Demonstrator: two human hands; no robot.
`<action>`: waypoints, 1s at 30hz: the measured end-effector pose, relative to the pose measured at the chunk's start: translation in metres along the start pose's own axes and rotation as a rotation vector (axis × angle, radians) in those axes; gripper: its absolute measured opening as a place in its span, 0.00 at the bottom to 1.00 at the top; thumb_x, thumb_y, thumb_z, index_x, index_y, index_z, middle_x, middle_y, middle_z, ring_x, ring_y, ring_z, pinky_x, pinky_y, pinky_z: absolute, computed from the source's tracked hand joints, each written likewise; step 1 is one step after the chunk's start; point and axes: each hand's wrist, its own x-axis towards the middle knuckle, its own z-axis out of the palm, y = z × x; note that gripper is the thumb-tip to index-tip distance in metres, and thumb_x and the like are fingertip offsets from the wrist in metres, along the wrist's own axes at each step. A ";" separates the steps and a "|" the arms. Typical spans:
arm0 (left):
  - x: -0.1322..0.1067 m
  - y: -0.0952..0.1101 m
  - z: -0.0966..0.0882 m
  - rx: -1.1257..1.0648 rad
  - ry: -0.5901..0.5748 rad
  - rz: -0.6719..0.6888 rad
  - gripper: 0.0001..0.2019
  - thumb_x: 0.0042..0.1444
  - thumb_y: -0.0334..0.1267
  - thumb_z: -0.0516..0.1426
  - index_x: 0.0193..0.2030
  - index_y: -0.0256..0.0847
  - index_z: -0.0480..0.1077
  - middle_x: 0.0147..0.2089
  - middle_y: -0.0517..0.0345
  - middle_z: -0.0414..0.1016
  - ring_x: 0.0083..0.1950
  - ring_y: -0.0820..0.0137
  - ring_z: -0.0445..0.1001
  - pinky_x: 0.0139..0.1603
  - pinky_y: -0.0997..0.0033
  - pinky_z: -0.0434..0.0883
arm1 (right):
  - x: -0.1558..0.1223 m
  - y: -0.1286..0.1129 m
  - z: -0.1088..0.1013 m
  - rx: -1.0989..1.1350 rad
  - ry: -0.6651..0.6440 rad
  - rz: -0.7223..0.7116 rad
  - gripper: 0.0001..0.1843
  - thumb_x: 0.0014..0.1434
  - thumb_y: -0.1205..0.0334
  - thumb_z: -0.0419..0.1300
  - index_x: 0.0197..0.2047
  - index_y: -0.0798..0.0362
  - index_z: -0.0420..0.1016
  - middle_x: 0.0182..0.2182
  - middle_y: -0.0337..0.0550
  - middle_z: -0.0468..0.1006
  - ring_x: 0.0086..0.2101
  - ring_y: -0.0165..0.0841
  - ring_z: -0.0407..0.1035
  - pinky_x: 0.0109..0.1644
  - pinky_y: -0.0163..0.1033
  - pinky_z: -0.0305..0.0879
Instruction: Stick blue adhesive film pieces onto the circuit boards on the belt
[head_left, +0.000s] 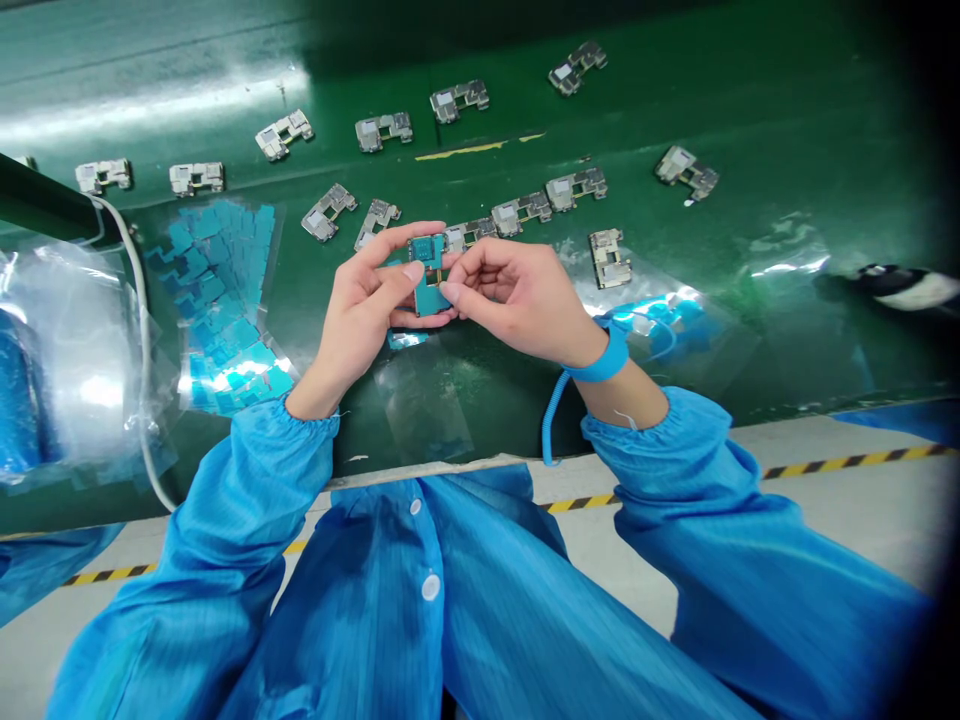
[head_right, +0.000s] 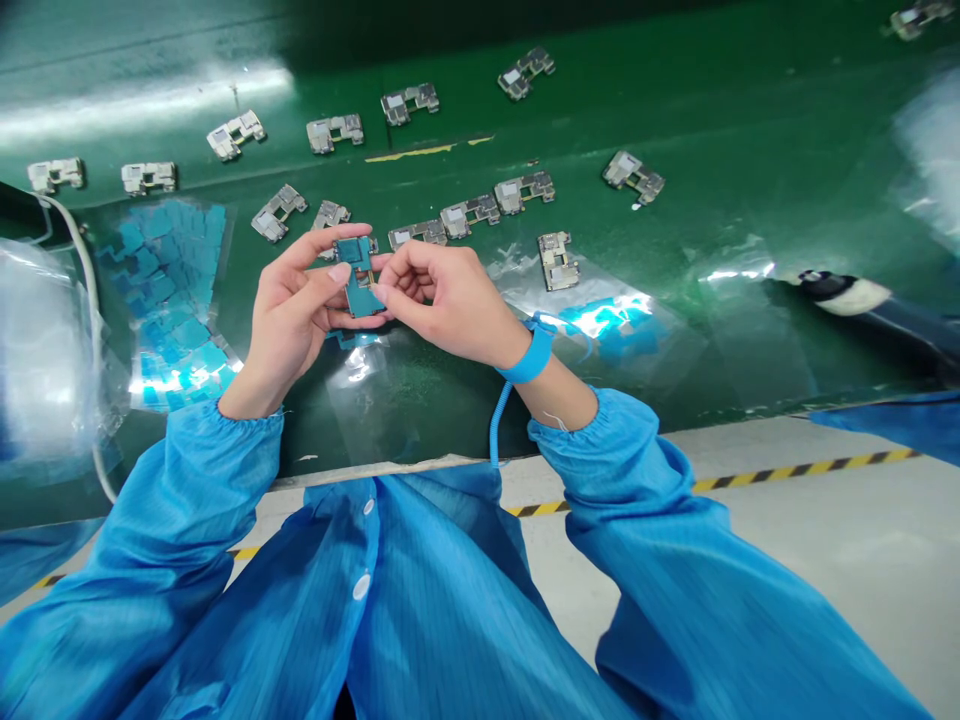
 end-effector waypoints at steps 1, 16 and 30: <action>0.000 0.000 0.000 -0.003 0.004 -0.001 0.28 0.70 0.57 0.65 0.71 0.50 0.74 0.47 0.57 0.88 0.56 0.51 0.91 0.53 0.54 0.91 | 0.000 0.000 0.000 -0.004 0.000 0.003 0.15 0.61 0.53 0.78 0.35 0.47 0.78 0.33 0.43 0.83 0.55 0.46 0.83 0.41 0.41 0.84; 0.005 -0.012 -0.005 -0.049 0.003 0.146 0.32 0.69 0.62 0.67 0.74 0.53 0.70 0.56 0.53 0.89 0.66 0.47 0.87 0.57 0.53 0.91 | 0.000 -0.004 -0.001 0.034 0.044 -0.072 0.15 0.68 0.49 0.74 0.38 0.50 0.80 0.37 0.41 0.84 0.31 0.29 0.76 0.37 0.37 0.80; -0.003 -0.004 0.002 -0.110 0.014 0.179 0.30 0.63 0.51 0.75 0.67 0.49 0.75 0.58 0.52 0.90 0.47 0.59 0.93 0.41 0.69 0.91 | -0.002 0.001 0.004 -0.060 -0.055 -0.185 0.18 0.75 0.47 0.67 0.38 0.51 0.78 0.27 0.35 0.75 0.26 0.27 0.64 0.31 0.36 0.61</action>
